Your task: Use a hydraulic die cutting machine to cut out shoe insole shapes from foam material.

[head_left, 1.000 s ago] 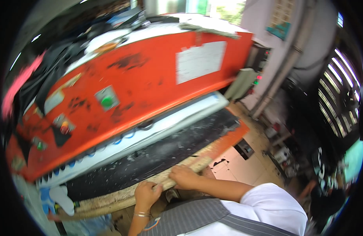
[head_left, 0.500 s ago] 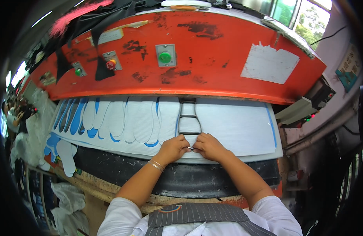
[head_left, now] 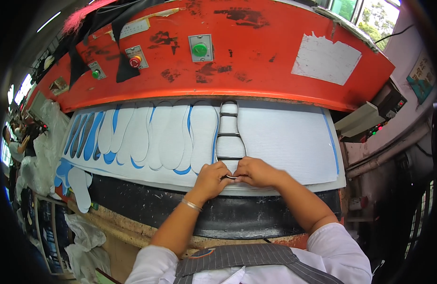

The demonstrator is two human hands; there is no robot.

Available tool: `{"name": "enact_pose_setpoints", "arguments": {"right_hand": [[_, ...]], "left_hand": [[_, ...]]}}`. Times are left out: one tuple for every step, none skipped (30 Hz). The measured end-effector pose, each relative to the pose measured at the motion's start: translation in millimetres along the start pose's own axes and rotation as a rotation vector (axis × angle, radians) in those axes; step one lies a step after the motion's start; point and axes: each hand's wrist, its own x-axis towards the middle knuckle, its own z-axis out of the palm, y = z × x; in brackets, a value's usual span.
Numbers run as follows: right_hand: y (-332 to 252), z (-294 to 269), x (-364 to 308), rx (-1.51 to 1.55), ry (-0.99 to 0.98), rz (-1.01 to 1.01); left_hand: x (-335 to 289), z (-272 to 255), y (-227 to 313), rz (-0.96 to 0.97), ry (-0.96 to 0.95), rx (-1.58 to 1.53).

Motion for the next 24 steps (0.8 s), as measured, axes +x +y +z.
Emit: {"name": "enact_pose_setpoints", "arguments": {"right_hand": [[-0.3,-16.2,12.0,-0.021,-0.145,0.051],[0.2,-38.0,28.2,-0.044,-0.29,0.108],[-3.6,-51.8,46.7,-0.219,-0.149,0.116],[-7.1,-59.2,66.0,-0.394,-0.009,0.123],[-1.4,-57.8,79.1,-0.547,0.038,-0.008],[10.1,-56.1,91.5,-0.715,0.091,-0.14],[23.2,-46.3,104.4,-0.742,-0.032,-0.109],[33.8,-39.9,114.6,-0.764,-0.157,-0.076],[34.7,-42.7,120.8,-0.767,-0.159,-0.065],[36.9,-47.5,125.6,-0.711,-0.129,-0.175],[39.4,-50.7,125.1,-0.653,-0.1,-0.282],[41.8,-46.6,126.4,-0.652,-0.103,-0.281],[44.7,-41.7,126.3,-0.608,-0.117,-0.222],[48.3,-36.5,125.1,-0.563,-0.131,-0.161],[48.4,-33.6,115.3,-0.493,0.06,-0.328],[51.6,-37.1,109.8,-0.489,0.048,-0.327],[56.3,-44.9,105.9,-0.428,0.214,-0.384],[51.9,-58.0,100.3,-0.365,0.38,-0.438],[38.6,-74.4,93.8,-0.162,0.523,-0.345],[20.0,-93.4,88.2,0.05,0.659,-0.25],[3.1,-121.0,69.5,-0.111,0.853,-0.25],[-11.2,-139.5,57.7,-0.254,1.042,-0.261],[-27.5,-153.1,46.1,-0.026,1.048,-0.093],[-37.3,-158.9,36.6,0.207,1.039,0.071]], "left_hand": [[-2.0,5.7,-0.2,-0.051,0.078,0.03],[2.8,5.0,-3.0,-0.037,0.066,0.021],[7.3,0.2,-4.1,-0.043,0.08,0.034],[8.5,-3.2,-4.7,-0.049,0.093,0.047],[4.8,-3.6,-5.4,-0.038,0.072,0.011],[10.6,-4.7,-5.3,-0.018,0.065,0.001],[15.7,-8.1,-2.9,0.04,0.12,-0.042],[19.7,-10.8,-0.1,0.094,0.175,-0.086],[19.3,-14.0,6.9,0.062,0.293,-0.236],[19.9,-22.2,15.8,0.088,0.371,-0.035],[22.2,-18.3,16.0,0.117,0.456,-0.036],[20.6,-16.9,13.5,0.137,0.547,-0.027],[16.8,-12.3,8.4,0.135,0.547,-0.032],[11.5,-4.5,1.8,-0.013,0.43,0.041],[7.6,2.6,-1.4,-0.167,0.314,0.113],[6.4,7.1,-6.1,-0.175,0.316,0.105],[6.0,9.4,-11.4,-0.072,0.278,0.293],[6.7,10.7,-14.5,0.033,0.238,0.48],[10.5,2.8,-17.1,0.047,0.226,0.527],[11.3,-5.1,-19.2,0.029,0.222,0.53],[21.9,-6.0,-11.6,-0.001,0.122,0.562],[29.4,-12.7,-4.5,-0.049,0.016,0.61],[47.4,-28.4,13.0,-0.161,-0.244,0.646],[66.4,-37.5,24.7,-0.159,-0.243,0.646]]}}
